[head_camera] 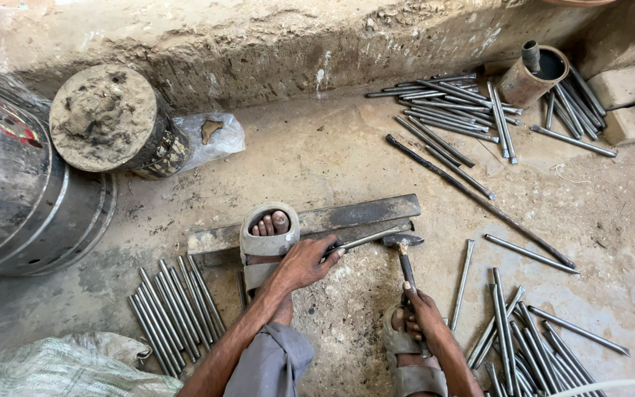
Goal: The person sits on the floor and uses a hammer to repeatedly strike the end of a metal rod placed on a small anvil. They hold the rod with one hand and strike it with the other, shaping the metal.
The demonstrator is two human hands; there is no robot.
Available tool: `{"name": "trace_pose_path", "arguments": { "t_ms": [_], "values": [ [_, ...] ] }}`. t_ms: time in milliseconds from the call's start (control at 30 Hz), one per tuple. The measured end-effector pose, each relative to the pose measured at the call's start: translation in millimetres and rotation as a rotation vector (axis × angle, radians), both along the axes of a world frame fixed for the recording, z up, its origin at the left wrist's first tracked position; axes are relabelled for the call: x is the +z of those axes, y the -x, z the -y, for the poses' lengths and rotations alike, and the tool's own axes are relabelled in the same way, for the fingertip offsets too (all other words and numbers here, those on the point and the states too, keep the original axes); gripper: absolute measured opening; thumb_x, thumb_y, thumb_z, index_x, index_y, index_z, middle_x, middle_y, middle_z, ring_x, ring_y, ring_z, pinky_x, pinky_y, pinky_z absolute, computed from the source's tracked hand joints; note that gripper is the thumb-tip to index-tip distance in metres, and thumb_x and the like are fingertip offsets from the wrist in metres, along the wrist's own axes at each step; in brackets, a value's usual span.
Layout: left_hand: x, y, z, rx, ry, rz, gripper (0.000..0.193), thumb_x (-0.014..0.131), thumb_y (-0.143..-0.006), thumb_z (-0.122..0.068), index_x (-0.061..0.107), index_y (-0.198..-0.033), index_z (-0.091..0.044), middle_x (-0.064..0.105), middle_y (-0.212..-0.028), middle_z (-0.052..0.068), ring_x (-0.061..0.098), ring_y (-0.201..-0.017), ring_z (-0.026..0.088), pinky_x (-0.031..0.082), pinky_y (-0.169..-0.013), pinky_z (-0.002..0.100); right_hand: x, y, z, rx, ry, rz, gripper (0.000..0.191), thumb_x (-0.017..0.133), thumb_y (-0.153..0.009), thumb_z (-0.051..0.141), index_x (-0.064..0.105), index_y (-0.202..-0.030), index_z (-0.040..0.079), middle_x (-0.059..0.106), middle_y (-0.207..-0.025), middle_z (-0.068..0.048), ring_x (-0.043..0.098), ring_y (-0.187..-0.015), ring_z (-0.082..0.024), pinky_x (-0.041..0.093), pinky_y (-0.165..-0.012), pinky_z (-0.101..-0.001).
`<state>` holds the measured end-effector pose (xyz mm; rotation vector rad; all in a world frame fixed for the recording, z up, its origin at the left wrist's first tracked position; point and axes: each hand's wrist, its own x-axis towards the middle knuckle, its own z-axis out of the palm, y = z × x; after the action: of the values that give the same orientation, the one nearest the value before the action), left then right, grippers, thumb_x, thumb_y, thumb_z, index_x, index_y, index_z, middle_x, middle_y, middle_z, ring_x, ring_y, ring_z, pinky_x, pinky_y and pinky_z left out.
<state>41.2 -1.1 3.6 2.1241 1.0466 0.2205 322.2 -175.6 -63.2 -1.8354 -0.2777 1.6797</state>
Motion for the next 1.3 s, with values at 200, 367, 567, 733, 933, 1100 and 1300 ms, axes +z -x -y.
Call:
{"name": "trace_pose_path", "arguments": {
  "t_ms": [200, 367, 567, 733, 933, 1100, 1300],
  "values": [
    [2, 0, 0, 0.01, 0.025, -0.027, 0.034, 0.059, -0.103, -0.038, 0.061, -0.121, -0.009, 0.06, -0.062, 0.012, 0.061, -0.055, 0.024, 0.052, -0.062, 0.046, 9, 3, -1, -0.01, -0.005, -0.02, 0.037, 0.051, -0.104, 0.043, 0.056, -0.097, 0.006, 0.034, -0.06, 0.005, 0.026, -0.042, -0.008, 0.02, -0.035, -0.0268],
    [2, 0, 0, 0.0, 0.026, 0.003, 0.032, 0.059, -0.103, -0.037, 0.063, -0.12, -0.01, 0.059, -0.06, 0.009, 0.06, -0.053, 0.022, 0.053, -0.059, 0.045, 11, 4, -2, 0.009, 0.015, 0.017, 0.039, 0.05, -0.106, 0.043, 0.056, -0.098, 0.005, 0.037, -0.062, 0.006, 0.027, -0.043, -0.007, 0.021, -0.035, -0.0261],
    [1, 0, -1, 0.008, 0.043, -0.034, 0.034, 0.059, -0.103, -0.038, 0.063, -0.121, -0.01, 0.059, -0.059, 0.009, 0.058, -0.052, 0.021, 0.053, -0.06, 0.045, 7, 3, -2, 0.006, 0.002, 0.015, 0.038, 0.048, -0.106, 0.041, 0.057, -0.099, 0.005, 0.036, -0.062, 0.005, 0.026, -0.043, -0.008, 0.021, -0.035, -0.0263],
    [2, 0, -1, -0.014, -0.034, 0.04, 0.034, 0.059, -0.103, -0.037, 0.063, -0.12, -0.008, 0.061, -0.064, 0.009, 0.061, -0.056, 0.021, 0.053, -0.061, 0.046, 6, 2, -2, 0.022, 0.009, 0.03, 0.038, 0.048, -0.107, 0.04, 0.058, -0.1, 0.004, 0.038, -0.062, 0.005, 0.028, -0.043, -0.008, 0.022, -0.035, -0.0264],
    [4, 0, -1, 0.018, 0.05, -0.041, 0.035, 0.059, -0.103, -0.039, 0.063, -0.121, -0.01, 0.061, -0.061, 0.01, 0.06, -0.054, 0.021, 0.053, -0.062, 0.046, 8, 3, -2, 0.001, -0.01, -0.012, 0.038, 0.049, -0.106, 0.042, 0.055, -0.097, 0.005, 0.036, -0.061, 0.005, 0.027, -0.042, -0.008, 0.021, -0.035, -0.0266],
    [1, 0, -1, 0.007, 0.028, -0.03, 0.034, 0.059, -0.102, -0.038, 0.063, -0.12, -0.009, 0.061, -0.06, 0.01, 0.058, -0.052, 0.02, 0.053, -0.06, 0.045, 12, 4, -4, 0.006, -0.002, 0.006, 0.039, 0.05, -0.105, 0.044, 0.055, -0.096, 0.006, 0.038, -0.062, 0.005, 0.027, -0.042, -0.007, 0.021, -0.035, -0.0264],
    [-6, 1, -2, 0.004, 0.021, -0.011, 0.036, 0.058, -0.103, -0.04, 0.063, -0.122, -0.009, 0.06, -0.061, 0.008, 0.058, -0.051, 0.019, 0.053, -0.057, 0.044, 14, 6, -4, 0.013, -0.008, 0.024, 0.04, 0.051, -0.104, 0.045, 0.056, -0.097, 0.006, 0.038, -0.062, 0.005, 0.028, -0.042, -0.007, 0.022, -0.035, -0.0257]
  ]
}}
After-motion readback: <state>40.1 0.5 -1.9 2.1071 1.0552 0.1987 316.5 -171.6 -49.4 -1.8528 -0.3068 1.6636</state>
